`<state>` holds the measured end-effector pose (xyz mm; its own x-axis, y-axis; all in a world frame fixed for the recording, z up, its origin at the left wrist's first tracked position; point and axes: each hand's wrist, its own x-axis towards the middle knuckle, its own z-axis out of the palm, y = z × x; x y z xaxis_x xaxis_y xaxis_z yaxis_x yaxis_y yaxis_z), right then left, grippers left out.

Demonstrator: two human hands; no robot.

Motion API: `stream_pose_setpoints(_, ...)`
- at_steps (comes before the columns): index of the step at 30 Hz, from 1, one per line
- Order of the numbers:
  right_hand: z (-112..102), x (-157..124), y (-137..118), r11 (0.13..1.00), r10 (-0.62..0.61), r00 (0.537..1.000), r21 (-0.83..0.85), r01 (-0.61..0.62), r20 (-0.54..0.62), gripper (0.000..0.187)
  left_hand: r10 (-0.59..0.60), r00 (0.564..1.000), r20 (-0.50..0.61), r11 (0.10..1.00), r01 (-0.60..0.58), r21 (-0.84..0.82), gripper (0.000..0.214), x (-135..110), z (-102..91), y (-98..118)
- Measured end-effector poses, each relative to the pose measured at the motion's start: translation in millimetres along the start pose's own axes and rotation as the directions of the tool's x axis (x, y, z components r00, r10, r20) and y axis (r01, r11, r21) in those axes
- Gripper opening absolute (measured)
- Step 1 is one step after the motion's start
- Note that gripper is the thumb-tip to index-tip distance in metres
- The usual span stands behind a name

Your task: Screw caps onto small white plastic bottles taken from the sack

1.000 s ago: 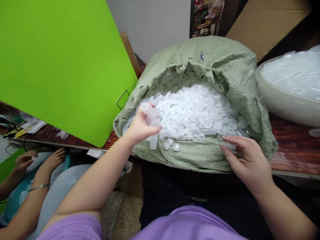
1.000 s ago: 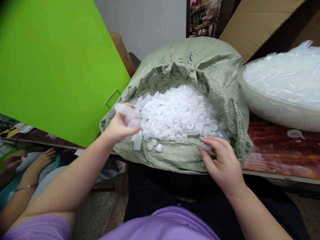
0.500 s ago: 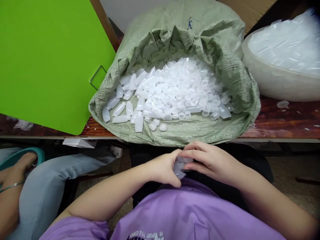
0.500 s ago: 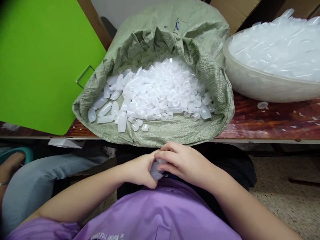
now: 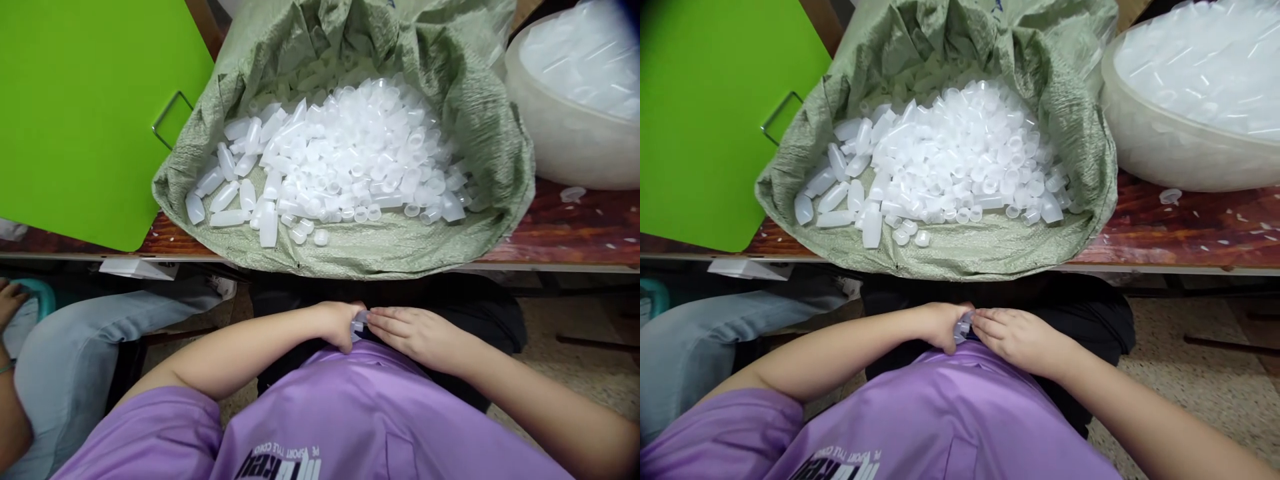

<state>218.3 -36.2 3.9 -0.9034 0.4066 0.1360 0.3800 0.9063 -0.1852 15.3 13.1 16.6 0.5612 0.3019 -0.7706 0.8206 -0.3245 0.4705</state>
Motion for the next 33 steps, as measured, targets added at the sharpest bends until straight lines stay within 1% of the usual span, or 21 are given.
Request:
stream_pose_setpoints(1,1.8,0.4,2.2,1.000,0.001,1.000,0.016,-0.002,0.007,0.034,0.001,1.000,0.019,1.000,-0.001,0.003,0.069,2.5,-0.4,-0.2)
stream_pose_setpoints(2,3.6,1.5,4.1,0.998,0.036,0.999,0.045,-0.037,0.014,0.033,-0.002,0.999,0.034,1.000,0.002,0.005,0.069,4.5,-0.7,-0.7)
stream_pose_setpoints(3,5.3,3.4,5.5,0.991,0.107,0.994,0.082,-0.109,0.027,0.031,-0.004,0.999,0.044,1.000,0.004,0.002,0.070,6.1,-0.8,-1.4)
stream_pose_setpoints(4,6.9,6.0,6.3,0.970,0.208,0.977,0.122,-0.212,0.046,0.029,-0.007,0.999,0.046,1.000,0.007,-0.003,0.071,7.3,-0.8,-2.1)
stream_pose_setpoints(5,8.4,9.2,6.4,0.929,0.328,0.942,0.157,-0.336,0.077,0.027,-0.008,0.999,0.047,1.000,0.008,-0.011,0.071,8.2,-0.7,-2.7)
stream_pose_setpoints(6,9.7,12.8,6.0,0.868,0.448,0.886,0.180,-0.464,0.120,0.027,-0.005,0.999,0.047,1.000,0.006,-0.015,0.071,8.8,-0.4,-3.2)
stream_pose_setpoints(7,10.6,16.5,5.2,0.800,0.547,0.821,0.187,-0.571,0.167,0.031,-0.003,0.999,0.043,1.000,0.003,-0.011,0.072,9.2,0.0,-3.6)
stream_pose_setpoints(8,11.3,20.0,4.2,0.740,0.613,0.761,0.184,-0.647,0.210,0.038,-0.002,0.999,0.038,1.000,0.002,0.000,0.074,9.4,0.5,-4.0)
stream_pose_setpoints(9,11.6,22.9,3.2,0.699,0.651,0.719,0.177,-0.693,0.244,0.044,-0.005,0.999,0.032,1.000,0.004,0.015,0.075,9.6,0.8,-4.4)
stream_pose_setpoints(10,11.6,25.0,2.5,0.675,0.670,0.695,0.173,-0.717,0.263,0.048,-0.009,1.000,0.029,1.000,0.008,0.025,0.075,9.7,1.0,-5.0)
stream_pose_setpoints(11,11.6,26.0,2.1,0.669,0.670,0.692,0.185,-0.720,0.268,0.047,-0.011,1.000,0.029,1.000,0.010,0.024,0.075,9.8,0.9,-5.8)
stream_pose_setpoints(14,12.8,22.0,2.0,0.689,0.615,0.754,0.307,-0.656,0.231,0.031,0.018,0.999,0.045,0.999,-0.016,-0.045,0.068,9.5,-0.9,-9.0)
stream_pose_setpoints(17,16.6,12.3,1.8,0.733,0.534,0.832,0.410,-0.543,0.148,0.025,0.034,0.996,0.078,0.996,-0.027,-0.079,0.065,8.9,-4.2,-10.1)
stream_pose_setpoints(20,19.4,4.6,1.9,0.860,0.375,0.925,0.350,-0.371,0.057,0.028,0.024,0.991,0.135,0.998,-0.015,-0.066,0.066,8.8,-7.1,-7.8)
stream_pose_setpoints(22,19.4,1.9,3.0,0.931,0.255,0.966,0.261,-0.255,0.036,0.032,0.035,0.989,0.147,0.999,-0.028,-0.046,0.066,8.7,-8.5,-5.7)
stream_pose_setpoints(26,17.9,-1.7,5.8,0.988,0.106,0.994,0.108,-0.109,0.040,0.034,0.040,0.988,0.147,0.999,-0.039,-0.013,0.067,6.8,-10.8,-2.6)
stream_pose_setpoints(28,18.2,-3.8,7.0,0.998,0.029,0.999,0.062,-0.030,0.020,0.035,0.030,0.984,0.176,1.000,-0.029,-0.009,0.071,6.0,-11.6,-2.2)
stream_pose_setpoints(30,19.6,-4.8,8.6,0.998,-0.036,0.999,0.056,0.037,-0.007,0.034,0.017,0.976,0.219,1.000,-0.014,-0.016,0.074,6.6,-11.8,-3.0)
stream_pose_setpoints(31,20.6,-4.4,9.6,0.997,-0.044,0.999,0.071,0.044,-0.012,0.035,0.012,0.971,0.239,1.000,-0.006,-0.027,0.075,7.5,-11.5,-3.8)
stream_pose_setpoints(32,21.8,-3.2,10.4,0.995,-0.016,1.000,0.094,0.017,-0.013,0.034,0.011,0.968,0.251,0.999,0.000,-0.040,0.075,8.6,-11.1,-4.7)
stream_pose_setpoints(33,22.9,-1.1,11.0,0.991,0.051,0.999,0.126,-0.051,-0.001,0.032,0.015,0.968,0.252,0.998,-0.001,-0.056,0.073,9.6,-10.6,-5.5)
